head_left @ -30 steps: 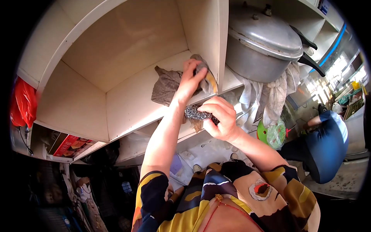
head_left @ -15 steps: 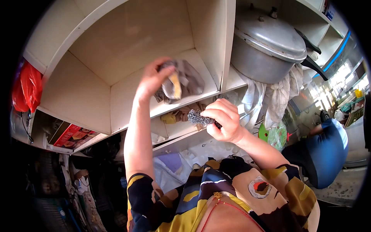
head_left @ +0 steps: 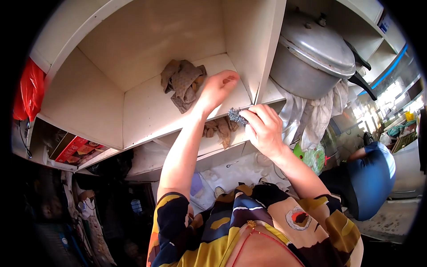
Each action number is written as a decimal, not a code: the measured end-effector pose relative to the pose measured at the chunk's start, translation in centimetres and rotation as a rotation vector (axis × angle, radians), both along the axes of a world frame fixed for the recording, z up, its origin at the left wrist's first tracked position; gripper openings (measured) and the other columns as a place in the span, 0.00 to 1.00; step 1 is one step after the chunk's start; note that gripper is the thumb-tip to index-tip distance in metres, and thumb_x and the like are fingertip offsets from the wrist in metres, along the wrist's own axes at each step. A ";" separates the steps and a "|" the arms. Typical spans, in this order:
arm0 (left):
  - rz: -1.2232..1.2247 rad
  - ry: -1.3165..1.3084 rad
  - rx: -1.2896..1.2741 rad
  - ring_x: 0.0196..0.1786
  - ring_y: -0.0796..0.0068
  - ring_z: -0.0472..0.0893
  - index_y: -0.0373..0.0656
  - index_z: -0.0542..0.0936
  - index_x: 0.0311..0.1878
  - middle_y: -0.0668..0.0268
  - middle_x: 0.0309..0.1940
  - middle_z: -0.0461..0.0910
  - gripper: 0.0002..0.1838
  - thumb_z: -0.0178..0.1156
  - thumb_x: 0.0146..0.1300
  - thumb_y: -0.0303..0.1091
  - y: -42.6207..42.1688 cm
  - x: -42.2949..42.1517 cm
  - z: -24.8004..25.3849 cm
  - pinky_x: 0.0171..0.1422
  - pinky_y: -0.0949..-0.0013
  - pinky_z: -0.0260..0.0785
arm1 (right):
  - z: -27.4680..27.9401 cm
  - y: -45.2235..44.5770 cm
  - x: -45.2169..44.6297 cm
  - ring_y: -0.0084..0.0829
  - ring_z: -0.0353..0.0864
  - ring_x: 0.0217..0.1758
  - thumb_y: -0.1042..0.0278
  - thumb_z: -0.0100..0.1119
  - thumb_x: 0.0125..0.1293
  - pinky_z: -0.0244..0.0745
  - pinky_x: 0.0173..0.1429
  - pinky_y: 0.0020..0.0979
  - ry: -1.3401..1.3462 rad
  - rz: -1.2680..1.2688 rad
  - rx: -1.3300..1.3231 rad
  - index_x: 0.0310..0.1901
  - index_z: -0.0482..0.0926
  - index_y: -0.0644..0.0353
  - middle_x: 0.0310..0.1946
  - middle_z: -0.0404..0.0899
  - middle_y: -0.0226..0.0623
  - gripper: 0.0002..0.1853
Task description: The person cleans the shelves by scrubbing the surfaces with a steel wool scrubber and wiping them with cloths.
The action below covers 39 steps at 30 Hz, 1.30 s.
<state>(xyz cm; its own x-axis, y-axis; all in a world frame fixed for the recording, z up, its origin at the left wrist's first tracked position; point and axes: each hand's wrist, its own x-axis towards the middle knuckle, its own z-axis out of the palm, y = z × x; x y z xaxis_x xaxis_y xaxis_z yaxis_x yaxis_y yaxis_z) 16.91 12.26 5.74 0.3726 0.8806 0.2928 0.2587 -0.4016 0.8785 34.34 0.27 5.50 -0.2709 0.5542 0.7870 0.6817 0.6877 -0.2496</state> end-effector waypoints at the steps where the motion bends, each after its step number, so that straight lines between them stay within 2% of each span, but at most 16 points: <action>1: 0.001 -0.002 -0.002 0.51 0.66 0.80 0.41 0.79 0.53 0.60 0.49 0.81 0.14 0.58 0.66 0.35 -1.1 0.0 -0.3 0.57 0.63 0.72 | -0.2 0.2 -0.1 0.37 0.78 0.38 0.80 0.63 0.47 0.74 0.41 0.36 0.049 0.013 0.000 0.41 0.81 0.59 0.36 0.76 0.34 0.16; 3: 0.142 -0.505 -0.211 0.54 0.69 0.78 0.45 0.73 0.61 0.62 0.50 0.79 0.19 0.54 0.72 0.42 -3.8 -0.3 -0.9 0.56 0.63 0.73 | -0.3 0.9 -0.8 0.38 0.78 0.37 0.81 0.63 0.47 0.74 0.42 0.37 0.148 0.018 -0.020 0.42 0.81 0.60 0.37 0.75 0.35 0.17; 4: 0.156 -0.470 -0.237 0.59 0.65 0.75 0.49 0.62 0.71 0.62 0.59 0.73 0.27 0.52 0.73 0.48 -5.6 -0.5 -0.9 0.57 0.59 0.73 | -0.4 1.3 -1.3 0.39 0.78 0.37 0.81 0.64 0.48 0.75 0.43 0.38 0.249 0.021 -0.043 0.43 0.81 0.61 0.38 0.75 0.37 0.17; 6: 0.022 -0.759 -0.293 0.64 0.67 0.72 0.48 0.56 0.75 0.61 0.65 0.67 0.33 0.50 0.73 0.51 -8.3 0.4 -1.6 0.60 0.58 0.72 | -0.7 2.7 -2.8 0.41 0.78 0.42 0.81 0.63 0.51 0.75 0.47 0.39 0.305 0.035 -0.107 0.45 0.81 0.62 0.41 0.75 0.40 0.16; 8: 0.020 -0.853 -0.244 0.68 0.69 0.68 0.47 0.53 0.76 0.58 0.69 0.62 0.33 0.52 0.74 0.44 -8.9 1.7 -2.6 0.66 0.61 0.68 | -0.7 4.2 -4.8 0.44 0.75 0.49 0.80 0.62 0.53 0.75 0.51 0.41 0.298 0.034 -0.022 0.47 0.79 0.63 0.45 0.74 0.42 0.17; 11: 0.277 -0.608 -0.086 0.58 0.69 0.72 0.36 0.67 0.69 0.61 0.57 0.70 0.25 0.56 0.70 0.31 -6.1 -0.5 -2.9 0.65 0.68 0.64 | -0.2 4.0 -5.7 0.48 0.72 0.56 0.77 0.64 0.53 0.75 0.56 0.41 0.241 0.100 -0.080 0.55 0.75 0.64 0.53 0.73 0.45 0.24; 12: 0.442 -0.385 0.226 0.55 0.69 0.74 0.37 0.69 0.66 0.60 0.52 0.71 0.25 0.59 0.67 0.28 -5.1 -1.4 -2.9 0.62 0.69 0.65 | 1.2 3.3 -4.9 0.47 0.72 0.57 0.77 0.64 0.53 0.74 0.56 0.41 0.197 0.071 -0.052 0.56 0.75 0.63 0.54 0.73 0.45 0.25; 14: 0.510 -0.025 0.374 0.54 0.62 0.76 0.43 0.73 0.64 0.60 0.50 0.74 0.25 0.62 0.62 0.26 -4.2 -2.4 -0.6 0.61 0.68 0.67 | 3.4 2.9 -2.8 0.45 0.75 0.53 0.79 0.62 0.53 0.74 0.55 0.39 0.300 0.066 0.055 0.51 0.78 0.64 0.51 0.76 0.43 0.21; 18: 0.387 0.240 0.365 0.58 0.57 0.74 0.48 0.79 0.59 0.59 0.47 0.79 0.24 0.64 0.57 0.27 -2.1 -0.5 0.8 0.60 0.62 0.69 | 6.9 4.5 1.1 0.39 0.77 0.48 0.82 0.58 0.55 0.74 0.51 0.34 0.465 -0.063 0.304 0.45 0.82 0.63 0.45 0.80 0.40 0.15; 20: 0.394 0.515 0.442 0.50 0.56 0.74 0.50 0.83 0.51 0.66 0.46 0.79 0.17 0.63 0.57 0.30 -0.3 0.6 -0.4 0.57 0.58 0.70 | 8.3 5.8 2.0 0.38 0.77 0.48 0.80 0.58 0.57 0.74 0.50 0.33 0.495 -0.070 0.361 0.43 0.82 0.63 0.46 0.79 0.39 0.12; 24: 0.329 0.514 0.423 0.50 0.57 0.73 0.48 0.84 0.48 0.66 0.45 0.79 0.14 0.62 0.57 0.30 1.0 2.0 -2.5 0.57 0.60 0.71 | 9.8 9.0 2.3 0.39 0.76 0.50 0.76 0.59 0.61 0.73 0.52 0.34 0.468 -0.033 0.372 0.49 0.79 0.64 0.48 0.77 0.40 0.13; 26: 0.160 0.458 0.386 0.51 0.56 0.72 0.46 0.85 0.46 0.67 0.44 0.79 0.13 0.62 0.56 0.29 -0.2 2.0 -2.3 0.58 0.60 0.71 | 10.5 10.1 1.4 0.31 0.77 0.48 0.70 0.60 0.66 0.73 0.53 0.31 0.526 0.069 0.398 0.55 0.76 0.65 0.49 0.79 0.39 0.17; 27: 0.130 0.476 0.448 0.49 0.57 0.72 0.47 0.85 0.46 0.68 0.44 0.79 0.13 0.63 0.55 0.28 -1.1 1.9 -2.6 0.57 0.60 0.71 | 10.3 10.6 0.7 0.38 0.74 0.55 0.69 0.53 0.69 0.72 0.56 0.32 0.556 0.089 0.256 0.62 0.70 0.70 0.58 0.69 0.46 0.22; 30: 0.058 0.559 0.504 0.46 0.60 0.72 0.47 0.84 0.47 0.68 0.40 0.78 0.15 0.63 0.54 0.26 -4.3 2.0 -1.7 0.54 0.61 0.72 | 10.5 11.3 -1.4 0.39 0.73 0.53 0.64 0.62 0.66 0.67 0.60 0.36 0.608 0.153 0.270 0.59 0.69 0.68 0.49 0.73 0.46 0.24; 34: 0.113 0.615 0.563 0.45 0.61 0.73 0.49 0.85 0.46 0.69 0.39 0.77 0.14 0.62 0.55 0.27 -3.3 1.5 -2.1 0.52 0.62 0.73 | 9.7 11.4 -0.9 0.29 0.78 0.46 0.65 0.60 0.68 0.72 0.53 0.31 0.656 0.089 0.136 0.52 0.73 0.66 0.44 0.80 0.38 0.16; 39: 0.310 0.721 0.689 0.47 0.60 0.74 0.50 0.85 0.36 0.71 0.38 0.77 0.12 0.58 0.49 0.26 0.8 1.9 -2.7 0.47 0.60 0.74 | 9.6 11.4 -1.0 0.28 0.78 0.44 0.65 0.60 0.68 0.72 0.52 0.31 0.658 0.078 0.147 0.50 0.72 0.65 0.41 0.81 0.38 0.15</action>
